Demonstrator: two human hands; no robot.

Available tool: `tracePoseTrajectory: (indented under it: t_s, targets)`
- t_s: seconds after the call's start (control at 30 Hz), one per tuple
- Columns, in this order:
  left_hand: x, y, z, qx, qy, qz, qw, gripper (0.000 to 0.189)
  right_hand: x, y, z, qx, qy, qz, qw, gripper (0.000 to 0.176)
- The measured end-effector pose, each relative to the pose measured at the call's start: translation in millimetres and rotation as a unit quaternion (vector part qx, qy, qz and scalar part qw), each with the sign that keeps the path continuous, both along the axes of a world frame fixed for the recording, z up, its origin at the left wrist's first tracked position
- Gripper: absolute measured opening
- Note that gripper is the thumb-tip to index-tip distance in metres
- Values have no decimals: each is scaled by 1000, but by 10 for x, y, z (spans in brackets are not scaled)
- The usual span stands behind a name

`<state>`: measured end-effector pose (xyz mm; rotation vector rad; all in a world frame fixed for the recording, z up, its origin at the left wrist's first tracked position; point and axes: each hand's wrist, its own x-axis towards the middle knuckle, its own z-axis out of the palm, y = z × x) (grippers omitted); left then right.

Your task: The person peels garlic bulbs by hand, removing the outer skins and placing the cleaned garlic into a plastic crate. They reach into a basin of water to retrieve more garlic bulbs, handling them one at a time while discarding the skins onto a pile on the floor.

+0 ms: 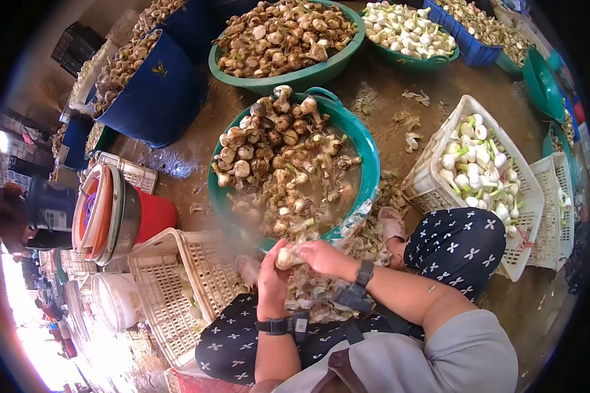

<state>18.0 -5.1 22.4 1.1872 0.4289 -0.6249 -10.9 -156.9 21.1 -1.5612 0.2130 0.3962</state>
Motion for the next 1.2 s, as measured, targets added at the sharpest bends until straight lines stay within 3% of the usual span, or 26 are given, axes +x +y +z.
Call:
tracePoseTrajectory:
  t_s: [0.03, 0.07, 0.1, 0.17, 0.2, 0.23, 0.3, 0.33, 0.4, 0.43, 0.47, 0.5, 0.53, 0.57, 0.63, 0.67, 0.7, 0.77, 0.8, 0.83, 0.87, 0.9, 0.97, 1.13, 1.2]
  targets:
    - [18, 21, 47, 113, -56, -64, 990, 39, -2, -2, 10, -3, 0, -1, 1000, 26]
    - [-4, 112, -119, 204, -93, -155, 962, 35, -7, -7, 5, -162, -195, 6, 967, 23]
    - [-58, 123, -134, 202, -92, -157, 962, 35, -18, -10, -15, -310, -377, 13, 873, 21]
    - [-124, 93, -160, 215, -192, -238, 927, 35, -29, -47, -212, -291, -348, 1, 891, 19]
    - [-154, 3, 23, 263, -344, -218, 874, 41, -2, -79, -236, -112, -137, -56, 983, 20]
    - [-162, -14, 71, 262, -344, -219, 875, 41, 15, -111, -239, 77, 86, -109, 987, 21]
    - [-160, -21, 111, 356, -542, -229, 726, 38, 54, -160, -209, 127, 133, -114, 976, 22]
    - [-163, -11, 72, 391, -565, -227, 690, 35, 76, -176, -187, 178, 180, -116, 961, 24]
    - [-191, -21, -8, 377, -560, -189, 713, 34, 61, -155, -104, 304, 206, -108, 924, 26]
    - [-196, -38, -75, 362, -558, -150, 732, 34, 42, -131, -24, 304, 206, -108, 924, 26]
    - [-225, -42, -261, 286, -487, -63, 823, 26, 25, -105, 61, 323, 168, -134, 922, 25]
    - [-204, -41, -191, 286, -489, -63, 822, 26, 9, -72, 100, 342, 129, -158, 917, 24]
    - [-185, -17, -103, 76, -288, 67, 952, 22, -73, -70, 85, 338, 80, -124, 930, 26]
    - [-167, 15, -46, -143, -54, 189, 970, 19, -163, -124, 136, 340, 80, -122, 929, 26]
    - [-112, 125, -152, -167, -8, 209, 964, 22, -349, -268, 385, 140, -33, -73, 987, 27]
    - [-98, 188, -167, -192, 20, 212, 958, 22, -378, -368, 297, 330, -28, -105, 938, 25]
    - [-106, 234, -191, -216, 48, 214, 951, 23, -373, -516, 374, 361, -62, -92, 926, 22]
    - [-125, 200, -176, -229, 36, 232, 945, 24, -306, -690, 370, 144, -70, -9, 987, 27]
    - [-141, 101, -49, -88, -7, 212, 973, 23, -291, -639, 418, -81, -164, 60, 981, 29]
    - [-149, 31, 19, 56, -50, 186, 980, 23, -265, -530, 479, -304, -244, 123, 913, 31]
    - [-173, 23, -4, 146, -91, 152, 973, 18, -221, -398, 451, -284, -280, 79, 914, 35]
    - [-201, 18, -34, 143, -91, 149, 974, 18, -135, -288, 512, -288, -279, 76, 913, 35]
    - [-235, 33, -76, 174, -324, 85, 926, 12, 18, -122, 616, -214, -380, 23, 899, 27]
    - [-202, 14, 148, 231, -427, 27, 874, 11, 97, -117, 571, -207, -390, 80, 894, 13]
    - [-201, 11, 155, 229, -418, 4, 879, 11, 85, -171, 523, -200, -375, 81, 902, 12]
